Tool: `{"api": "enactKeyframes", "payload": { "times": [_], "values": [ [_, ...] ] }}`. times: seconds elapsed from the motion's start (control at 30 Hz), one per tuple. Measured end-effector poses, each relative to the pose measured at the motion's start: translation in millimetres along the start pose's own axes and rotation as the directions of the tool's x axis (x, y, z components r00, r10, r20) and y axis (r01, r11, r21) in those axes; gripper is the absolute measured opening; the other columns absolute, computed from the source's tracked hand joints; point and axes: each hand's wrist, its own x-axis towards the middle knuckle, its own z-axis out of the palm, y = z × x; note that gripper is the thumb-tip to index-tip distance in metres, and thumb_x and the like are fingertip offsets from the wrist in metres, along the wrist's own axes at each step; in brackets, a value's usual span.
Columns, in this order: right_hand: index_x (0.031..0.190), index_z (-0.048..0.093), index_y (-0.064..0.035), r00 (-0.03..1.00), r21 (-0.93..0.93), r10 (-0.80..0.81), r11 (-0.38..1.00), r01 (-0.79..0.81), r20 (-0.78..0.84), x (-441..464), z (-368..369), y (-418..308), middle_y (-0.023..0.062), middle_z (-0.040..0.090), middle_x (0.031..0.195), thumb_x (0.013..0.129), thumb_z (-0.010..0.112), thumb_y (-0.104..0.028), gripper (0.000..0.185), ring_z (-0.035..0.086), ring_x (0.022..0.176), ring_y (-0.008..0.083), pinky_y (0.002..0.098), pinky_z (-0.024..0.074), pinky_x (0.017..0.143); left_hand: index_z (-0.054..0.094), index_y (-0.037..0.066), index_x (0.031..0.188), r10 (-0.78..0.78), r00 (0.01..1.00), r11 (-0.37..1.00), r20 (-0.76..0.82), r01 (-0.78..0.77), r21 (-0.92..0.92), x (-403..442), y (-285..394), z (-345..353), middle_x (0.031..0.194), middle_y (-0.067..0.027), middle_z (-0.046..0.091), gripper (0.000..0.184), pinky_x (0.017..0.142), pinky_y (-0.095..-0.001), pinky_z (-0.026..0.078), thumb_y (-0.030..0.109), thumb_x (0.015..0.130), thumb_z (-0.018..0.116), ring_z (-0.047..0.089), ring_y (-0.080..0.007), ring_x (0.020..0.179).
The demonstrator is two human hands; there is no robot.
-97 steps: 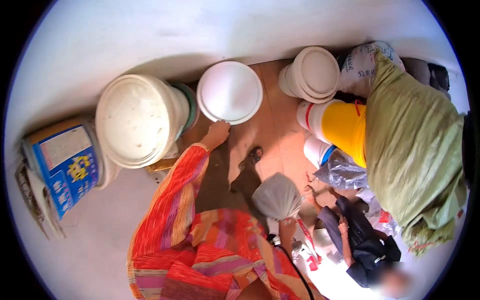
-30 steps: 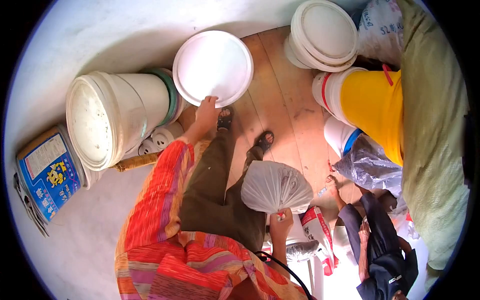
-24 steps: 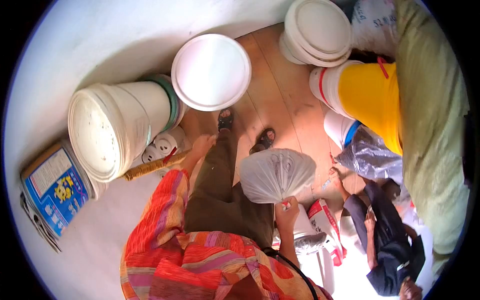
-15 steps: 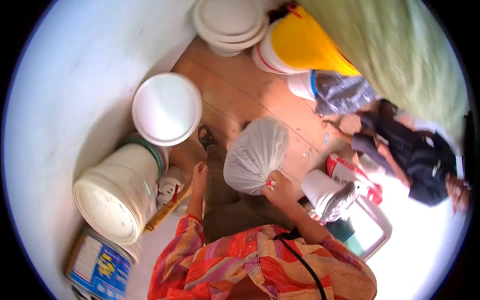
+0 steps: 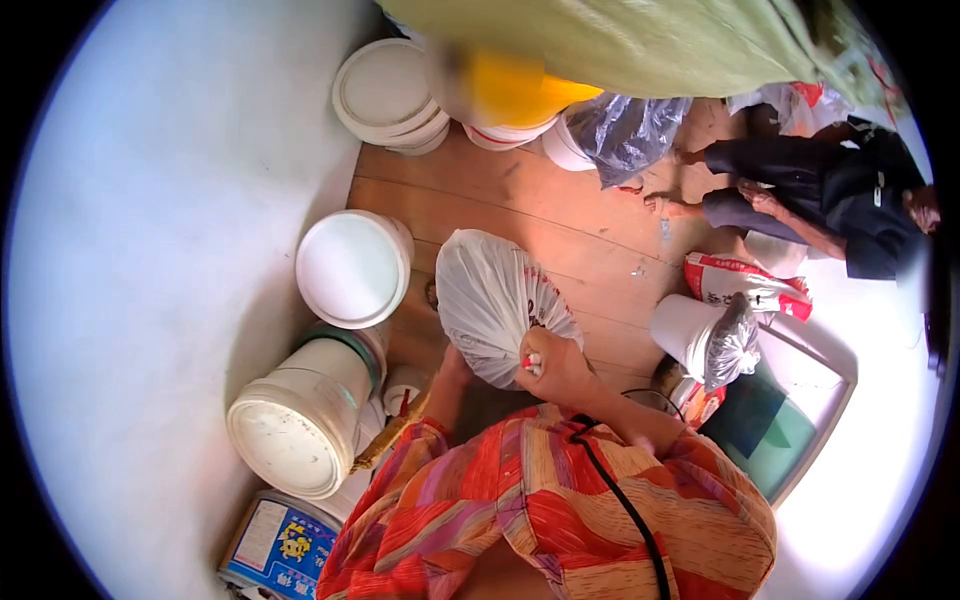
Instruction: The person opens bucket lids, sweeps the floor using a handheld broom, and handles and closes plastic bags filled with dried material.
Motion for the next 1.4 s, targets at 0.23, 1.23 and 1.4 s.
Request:
{"api": "enactKeyframes", "payload": {
  "times": [0.23,1.23,1.4],
  "values": [
    [0.071,0.049,-0.0059,0.994,0.098,-0.053,0.993,0.063,-0.096,-13.7,-35.4,-20.4,0.0112,0.053,0.068,0.062,0.062,-0.01,0.016,0.055,0.061,0.0291,0.0338,0.0443,0.055,0.032,0.007,0.131,0.052,0.995,0.99,0.085,-0.04,-0.137,-26.1,-4.0,77.8,0.132,-0.0116,0.038,0.051,0.101,-0.044,0.03,0.038,0.091,0.033,0.04,-0.0289,0.118],
    [0.074,0.05,-0.0061,0.757,0.121,-0.146,0.951,0.285,-0.637,-119.3,-83.6,-70.7,0.008,0.054,0.074,0.06,0.061,-0.011,0.019,0.057,0.066,0.0286,0.037,0.045,0.055,0.042,0.005,0.122,-0.075,0.985,0.838,-0.157,0.148,0.526,-27.1,67.0,110.3,0.123,-0.0108,0.047,0.044,0.095,-0.0419,0.036,0.034,0.09,0.039,0.045,-0.0271,0.111],
    [0.075,0.05,-0.0063,0.663,0.041,-0.16,0.96,0.277,-0.731,-125.2,-71.1,-77.9,0.0093,0.054,0.074,0.059,0.061,-0.01,0.019,0.056,0.066,0.0311,0.0392,0.0451,0.055,0.043,0.005,0.121,-0.069,0.984,0.819,-0.161,0.148,0.554,-28.1,85.6,108.7,0.122,-0.0107,0.047,0.043,0.095,-0.0416,0.037,0.034,0.09,0.04,0.046,-0.0268,0.11]
  ]
}}
